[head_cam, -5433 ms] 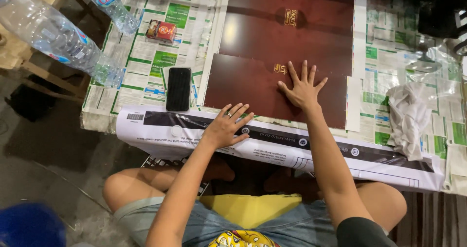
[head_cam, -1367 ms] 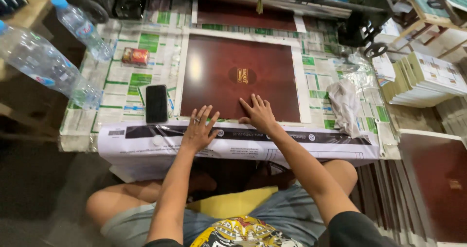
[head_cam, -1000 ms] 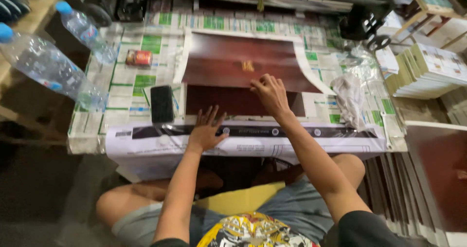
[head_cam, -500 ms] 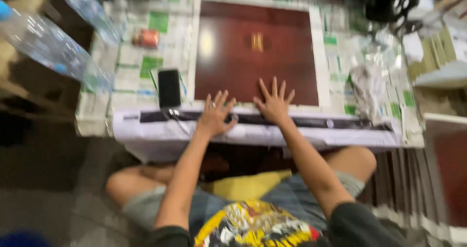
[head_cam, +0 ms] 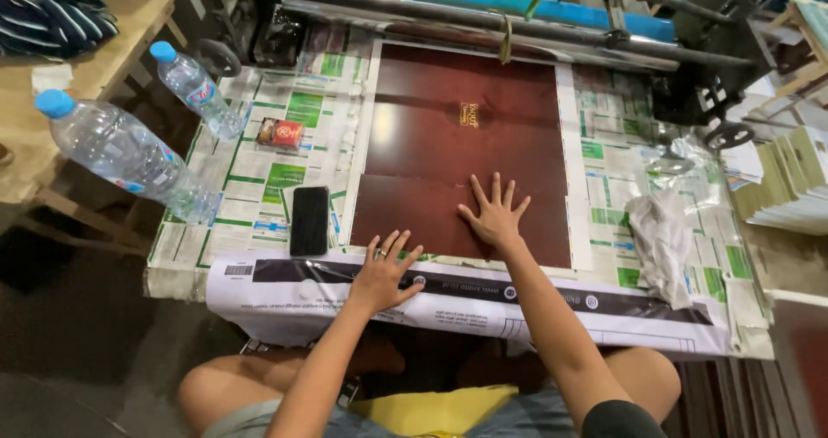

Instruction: Feeding printed sheets into a rolling machine for lamination or printing processing.

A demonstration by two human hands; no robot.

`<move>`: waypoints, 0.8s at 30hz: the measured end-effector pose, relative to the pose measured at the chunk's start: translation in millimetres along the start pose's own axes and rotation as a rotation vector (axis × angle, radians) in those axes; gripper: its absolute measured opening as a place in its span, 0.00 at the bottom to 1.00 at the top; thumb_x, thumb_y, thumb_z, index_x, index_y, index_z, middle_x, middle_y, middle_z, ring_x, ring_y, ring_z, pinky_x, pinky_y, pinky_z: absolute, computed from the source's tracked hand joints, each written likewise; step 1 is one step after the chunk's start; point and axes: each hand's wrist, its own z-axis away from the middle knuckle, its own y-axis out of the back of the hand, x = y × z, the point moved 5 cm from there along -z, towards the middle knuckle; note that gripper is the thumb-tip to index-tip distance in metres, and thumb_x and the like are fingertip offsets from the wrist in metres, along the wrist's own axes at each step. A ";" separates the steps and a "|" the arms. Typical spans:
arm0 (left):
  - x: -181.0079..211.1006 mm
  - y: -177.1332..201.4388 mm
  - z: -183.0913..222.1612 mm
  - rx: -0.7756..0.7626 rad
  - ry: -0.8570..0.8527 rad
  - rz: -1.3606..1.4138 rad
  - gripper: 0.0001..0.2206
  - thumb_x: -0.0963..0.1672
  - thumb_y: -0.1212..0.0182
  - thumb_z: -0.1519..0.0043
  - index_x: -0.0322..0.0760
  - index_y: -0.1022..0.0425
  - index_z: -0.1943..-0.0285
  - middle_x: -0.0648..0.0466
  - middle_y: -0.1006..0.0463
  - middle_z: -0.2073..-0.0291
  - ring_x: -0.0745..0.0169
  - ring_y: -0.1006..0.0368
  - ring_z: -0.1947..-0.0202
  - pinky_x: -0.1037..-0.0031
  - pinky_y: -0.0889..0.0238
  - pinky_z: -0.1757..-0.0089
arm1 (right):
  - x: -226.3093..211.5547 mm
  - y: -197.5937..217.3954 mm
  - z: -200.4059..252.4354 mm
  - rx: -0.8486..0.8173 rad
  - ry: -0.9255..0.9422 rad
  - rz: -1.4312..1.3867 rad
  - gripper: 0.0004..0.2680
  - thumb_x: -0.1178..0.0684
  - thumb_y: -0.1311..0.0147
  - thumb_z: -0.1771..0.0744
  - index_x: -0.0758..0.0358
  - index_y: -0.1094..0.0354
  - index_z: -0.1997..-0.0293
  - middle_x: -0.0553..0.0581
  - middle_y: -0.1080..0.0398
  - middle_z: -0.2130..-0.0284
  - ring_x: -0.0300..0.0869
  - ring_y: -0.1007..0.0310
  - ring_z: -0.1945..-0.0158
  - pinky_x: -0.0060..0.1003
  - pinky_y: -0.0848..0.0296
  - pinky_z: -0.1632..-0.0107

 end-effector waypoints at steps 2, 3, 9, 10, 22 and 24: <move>0.4 -0.5 -0.5 -0.013 0.003 0.000 0.35 0.59 0.40 0.42 0.47 0.37 0.27 0.41 0.43 0.27 0.41 0.50 0.27 0.43 0.59 0.34 | 1.8 -0.1 -6.1 0.000 0.005 -0.004 0.32 0.20 0.64 0.34 0.27 0.68 0.22 0.60 0.73 0.22 0.67 0.78 0.22 0.82 0.77 0.34; 0.2 -1.6 -1.0 -0.022 0.001 0.000 0.35 0.59 0.40 0.41 0.46 0.37 0.27 0.41 0.43 0.28 0.41 0.49 0.28 0.43 0.59 0.34 | 3.0 -0.8 -9.4 0.004 0.006 -0.007 0.32 0.20 0.64 0.34 0.27 0.69 0.21 0.60 0.74 0.22 0.67 0.79 0.22 0.82 0.77 0.34; 1.6 -0.3 -1.0 -0.028 0.017 0.041 0.33 0.58 0.38 0.41 0.47 0.35 0.28 0.42 0.42 0.27 0.42 0.49 0.27 0.44 0.58 0.34 | 7.4 3.9 -26.5 -0.011 0.012 -0.041 0.33 0.20 0.63 0.35 0.28 0.69 0.21 0.60 0.75 0.21 0.67 0.80 0.22 0.82 0.78 0.34; 5.6 -2.0 2.7 -0.041 0.020 0.046 0.33 0.58 0.38 0.41 0.47 0.35 0.28 0.42 0.42 0.27 0.42 0.49 0.27 0.44 0.58 0.34 | 9.7 0.9 -23.5 -0.023 0.009 -0.044 0.33 0.20 0.63 0.35 0.28 0.69 0.21 0.60 0.75 0.21 0.67 0.80 0.22 0.82 0.78 0.34; -4.3 3.7 -14.7 0.027 0.017 0.058 0.33 0.58 0.36 0.43 0.49 0.33 0.29 0.43 0.41 0.28 0.42 0.49 0.28 0.43 0.59 0.35 | 22.8 8.9 -108.7 0.047 0.023 -0.062 0.36 0.17 0.63 0.37 0.29 0.70 0.21 0.58 0.77 0.22 0.63 0.84 0.21 0.82 0.81 0.35; 2.9 0.4 -5.3 0.011 0.020 0.017 0.33 0.58 0.36 0.43 0.50 0.33 0.28 0.44 0.41 0.28 0.43 0.48 0.28 0.44 0.58 0.35 | 22.8 4.1 -104.4 0.003 0.000 -0.082 0.36 0.16 0.65 0.37 0.31 0.69 0.21 0.58 0.78 0.22 0.63 0.84 0.21 0.81 0.81 0.34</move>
